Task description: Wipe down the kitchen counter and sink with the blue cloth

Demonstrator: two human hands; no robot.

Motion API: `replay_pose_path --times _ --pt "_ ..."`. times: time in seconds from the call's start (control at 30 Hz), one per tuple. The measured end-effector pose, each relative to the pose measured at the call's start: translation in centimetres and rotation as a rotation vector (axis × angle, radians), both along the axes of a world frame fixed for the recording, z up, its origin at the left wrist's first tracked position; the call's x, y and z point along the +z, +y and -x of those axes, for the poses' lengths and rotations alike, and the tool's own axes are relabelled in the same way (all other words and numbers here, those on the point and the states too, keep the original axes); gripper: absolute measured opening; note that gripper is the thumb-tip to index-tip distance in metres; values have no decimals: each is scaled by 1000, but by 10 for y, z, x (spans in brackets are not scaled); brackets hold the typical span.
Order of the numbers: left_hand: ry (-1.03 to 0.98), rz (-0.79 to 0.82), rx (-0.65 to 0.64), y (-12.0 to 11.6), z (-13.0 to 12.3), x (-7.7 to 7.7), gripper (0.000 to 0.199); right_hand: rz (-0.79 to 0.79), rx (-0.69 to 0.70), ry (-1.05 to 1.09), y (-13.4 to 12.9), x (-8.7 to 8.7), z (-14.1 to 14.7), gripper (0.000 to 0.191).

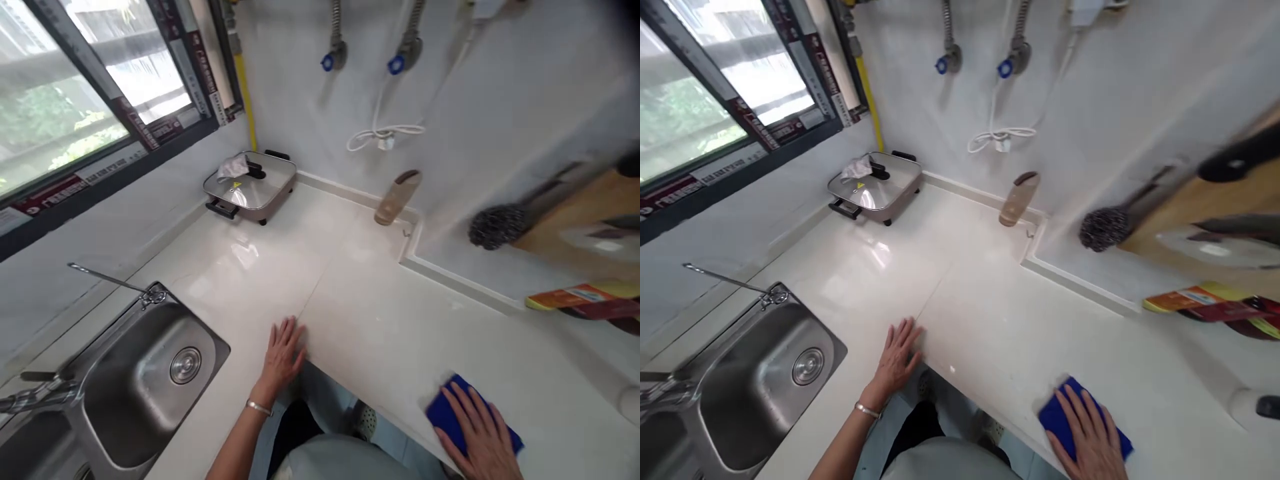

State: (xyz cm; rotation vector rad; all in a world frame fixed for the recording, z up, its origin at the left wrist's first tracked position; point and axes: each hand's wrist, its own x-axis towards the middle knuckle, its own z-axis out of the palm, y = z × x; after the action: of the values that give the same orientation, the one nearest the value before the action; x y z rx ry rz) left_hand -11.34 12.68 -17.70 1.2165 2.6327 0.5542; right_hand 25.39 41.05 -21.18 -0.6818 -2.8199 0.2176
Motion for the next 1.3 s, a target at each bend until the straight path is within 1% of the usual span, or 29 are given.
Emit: replay_pose_path --times 0.03,0.1,0.17,0.2,0.23,0.3,0.37,0.4,0.47,0.53,0.57,0.63,0.7,0.77,0.83,0.87,0.93,1.0,1.07,1.13,1.2,1.3 --pt "0 -27 42 -22 5 -3 53 -19 -106 15 -5 -2 8 79" --pt "37 -87 262 -68 13 -10 53 -52 -342 31 -13 -3 40 78" --pt "55 -143 456 -109 18 -17 58 -58 -527 14 -15 -1 89 78" --pt "43 -157 520 -125 20 -19 60 -41 -558 -4 -13 0 117 78" --pt "16 -161 564 -138 21 -20 62 -28 -552 -17 -9 2 147 78" --pt "-66 -152 607 -154 21 -20 63 -14 -513 -30 -1 7 211 76" --pt "-158 -156 652 -159 20 -17 64 -12 -483 -36 0 13 276 75" --pt "-196 -167 688 -159 19 -16 64 -4 -460 -47 -5 16 309 74" --pt "-232 -199 759 -156 20 -16 64 9 -396 -52 -25 21 369 74" --pt "-216 -214 760 -154 21 -18 63 14 -288 -27 -59 24 417 74" --pt "-198 -212 733 -153 22 -20 63 16 -219 -13 -79 25 436 73" --pt "-171 -197 662 -154 24 -25 62 23 -87 7 -120 27 460 73" --pt "-173 -179 624 -155 26 -28 62 50 40 -2 -160 28 468 75" --pt "-183 -162 619 -155 26 -28 62 89 188 -30 -195 29 462 77" --pt "-183 -150 619 -155 26 -27 62 125 355 -50 -222 30 443 79" --pt "-177 -148 616 -154 26 -26 62 143 439 -56 -231 31 431 80" --pt "-161 -148 612 -153 24 -25 62 178 604 -68 -237 33 403 83" --pt "-144 -150 621 -154 22 -25 62 196 739 -79 -228 34 378 84" --pt "-124 -161 631 -157 21 -27 62 187 804 -76 -208 34 359 82" --pt "-122 -175 628 -161 19 -33 61 145 783 -62 -182 31 347 80" --pt "-144 -190 626 -165 19 -42 61 78 717 -46 -154 26 340 79" --pt "-164 -242 661 -163 27 -55 63 -30 598 -16 -108 16 340 77"
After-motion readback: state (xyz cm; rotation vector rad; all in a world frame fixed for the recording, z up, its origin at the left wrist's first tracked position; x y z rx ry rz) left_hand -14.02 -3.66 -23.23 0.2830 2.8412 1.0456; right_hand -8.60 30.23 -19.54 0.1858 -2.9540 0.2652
